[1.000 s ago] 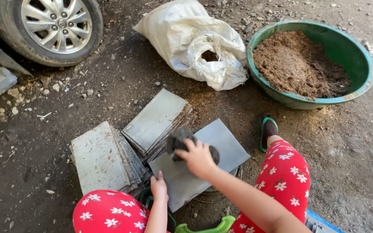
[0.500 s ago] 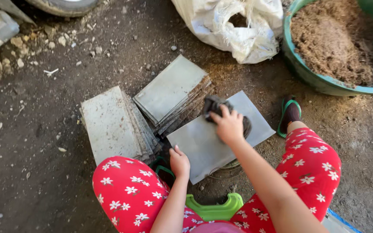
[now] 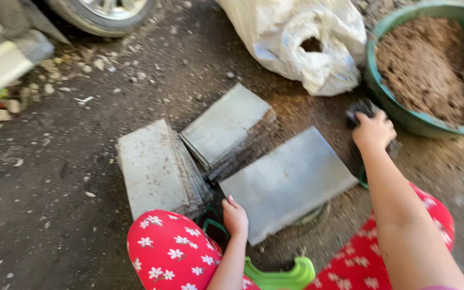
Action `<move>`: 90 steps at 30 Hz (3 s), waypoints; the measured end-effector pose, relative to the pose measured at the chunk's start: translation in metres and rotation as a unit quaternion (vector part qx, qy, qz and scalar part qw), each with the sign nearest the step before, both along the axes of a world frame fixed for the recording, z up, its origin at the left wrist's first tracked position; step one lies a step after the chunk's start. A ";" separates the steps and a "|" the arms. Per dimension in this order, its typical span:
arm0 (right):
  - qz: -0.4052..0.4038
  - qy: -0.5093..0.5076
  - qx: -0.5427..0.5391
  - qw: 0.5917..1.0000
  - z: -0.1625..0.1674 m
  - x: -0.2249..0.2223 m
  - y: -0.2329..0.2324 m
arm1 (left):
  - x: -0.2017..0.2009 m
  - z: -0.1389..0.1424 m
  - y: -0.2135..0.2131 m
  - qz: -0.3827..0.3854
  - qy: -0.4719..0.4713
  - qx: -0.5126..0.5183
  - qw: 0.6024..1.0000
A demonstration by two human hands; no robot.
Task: The person sits on a small stool and wipes rectangular tiles with a dark cloth. They pick up tiles from a stack, wipe both sides, and place them onto a separate stack. The person repeats this process for multiple tiles.
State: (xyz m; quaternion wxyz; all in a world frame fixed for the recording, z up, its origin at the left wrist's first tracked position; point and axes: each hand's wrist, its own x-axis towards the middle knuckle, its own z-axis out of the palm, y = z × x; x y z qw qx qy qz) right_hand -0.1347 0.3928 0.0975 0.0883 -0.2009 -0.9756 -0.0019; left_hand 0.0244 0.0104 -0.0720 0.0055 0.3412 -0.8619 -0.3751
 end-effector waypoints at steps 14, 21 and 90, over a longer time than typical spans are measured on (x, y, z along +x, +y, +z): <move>0.360 -0.042 -0.093 0.927 -0.014 0.164 -0.273 | -0.012 0.010 -0.005 0.007 0.048 0.054 0.997; 0.224 0.073 -0.065 0.970 -0.040 0.162 -0.171 | -0.007 0.008 0.001 0.033 0.043 0.041 0.998; 0.421 0.285 -0.143 0.849 0.202 0.081 -0.175 | -0.082 0.220 -0.014 -0.189 0.388 0.187 0.883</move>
